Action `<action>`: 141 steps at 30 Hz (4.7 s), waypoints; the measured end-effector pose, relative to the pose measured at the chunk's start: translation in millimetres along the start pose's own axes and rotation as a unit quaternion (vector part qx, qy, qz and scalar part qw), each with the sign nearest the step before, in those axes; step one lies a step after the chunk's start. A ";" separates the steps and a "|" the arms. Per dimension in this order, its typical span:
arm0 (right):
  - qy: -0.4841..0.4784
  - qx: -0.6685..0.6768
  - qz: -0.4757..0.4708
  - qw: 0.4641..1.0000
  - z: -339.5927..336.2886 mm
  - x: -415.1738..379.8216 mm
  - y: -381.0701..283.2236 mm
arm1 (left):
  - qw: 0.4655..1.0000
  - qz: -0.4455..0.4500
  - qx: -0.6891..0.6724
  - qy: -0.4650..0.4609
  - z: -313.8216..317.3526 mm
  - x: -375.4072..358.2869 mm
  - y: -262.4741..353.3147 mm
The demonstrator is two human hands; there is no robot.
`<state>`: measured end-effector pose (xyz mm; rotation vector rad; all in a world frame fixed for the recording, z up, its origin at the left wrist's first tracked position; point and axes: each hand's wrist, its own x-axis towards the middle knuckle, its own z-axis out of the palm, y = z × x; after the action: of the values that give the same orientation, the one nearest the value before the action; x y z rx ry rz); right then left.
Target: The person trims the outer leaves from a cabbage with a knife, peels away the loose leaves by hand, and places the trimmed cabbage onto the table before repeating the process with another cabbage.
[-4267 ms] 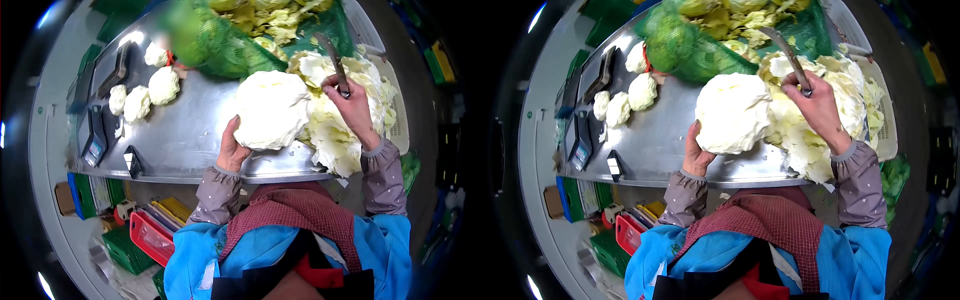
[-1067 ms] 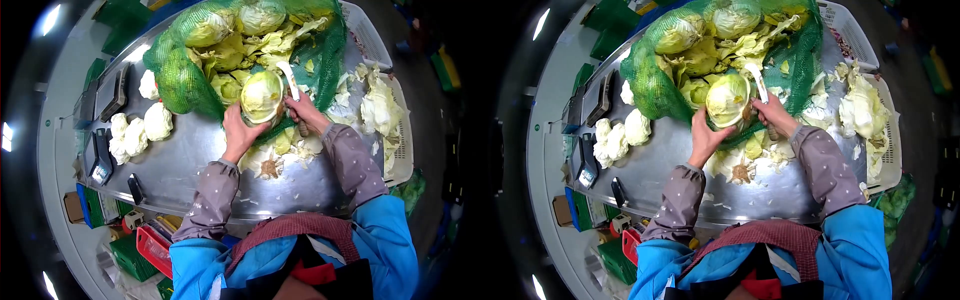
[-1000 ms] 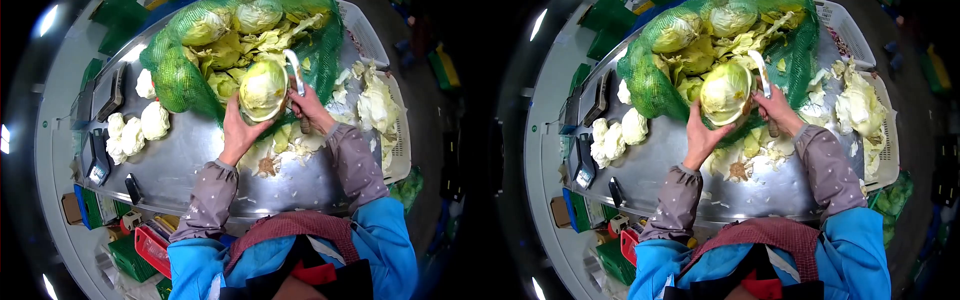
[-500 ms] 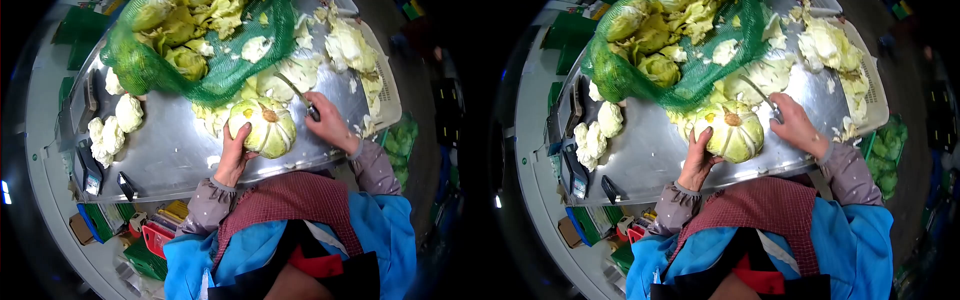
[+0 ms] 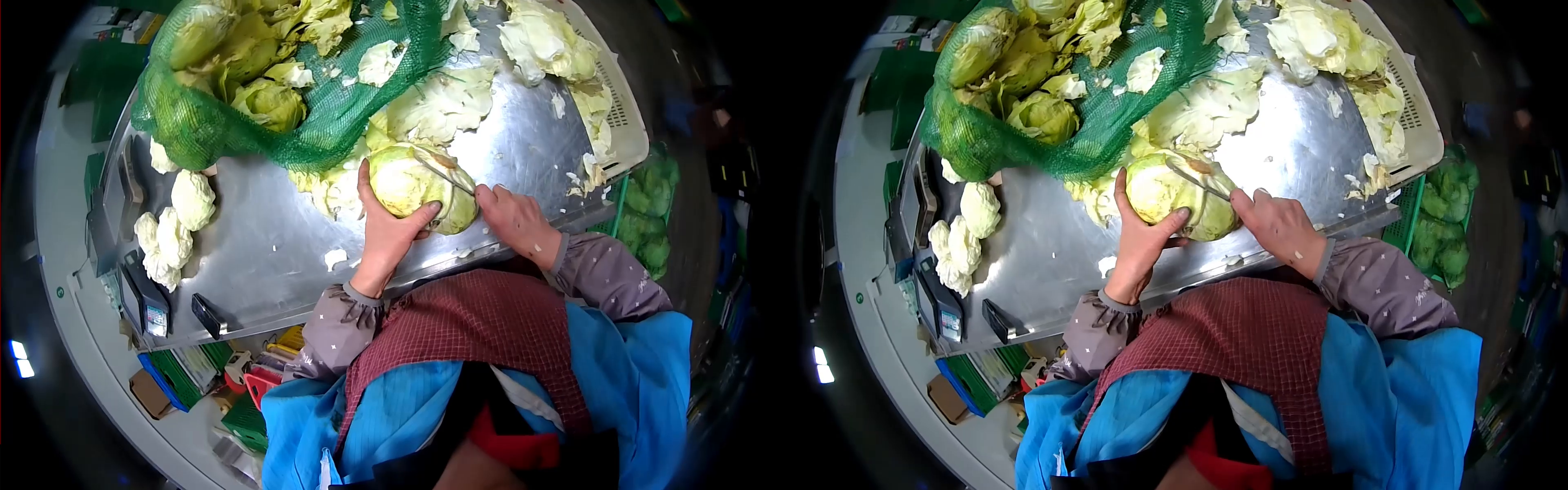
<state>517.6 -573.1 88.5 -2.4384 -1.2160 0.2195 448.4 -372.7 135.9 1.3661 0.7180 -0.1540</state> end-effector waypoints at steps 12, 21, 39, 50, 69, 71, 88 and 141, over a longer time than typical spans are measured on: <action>-0.122 0.047 0.111 0.985 20.6 27.4 48.0 | 0.945 0.236 0.225 0.013 8.9 22.7 -29.9; -0.073 0.188 0.154 0.967 -2.3 15.8 4.4 | 0.998 0.024 -0.041 0.041 -23.5 19.3 -68.9; 0.108 -0.056 0.361 0.925 -33.2 -11.7 110.0 | 0.989 -0.043 0.054 -0.131 -21.6 50.2 -12.2; 0.085 -0.011 0.113 0.990 3.1 20.5 9.3 | 0.951 0.184 0.248 0.019 19.1 42.8 -59.0; 0.029 0.033 0.182 0.982 -0.3 12.8 -10.9 | 0.929 0.193 0.302 0.094 40.6 28.1 -59.2; -0.005 -0.021 0.159 0.987 -19.2 18.9 5.5 | 0.931 0.190 0.296 0.098 36.3 27.5 -60.5; -0.020 0.039 0.299 0.953 -25.8 -13.6 81.6 | 0.881 0.181 0.434 0.046 20.9 45.8 -40.6; -0.054 0.024 0.155 0.986 -9.2 78.3 109.5 | 0.851 0.309 0.415 -0.093 -9.8 65.2 -29.6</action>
<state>647.9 -572.6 53.6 -2.5925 -0.8533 0.4684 480.8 -350.9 75.2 2.3097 -0.0267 -0.0767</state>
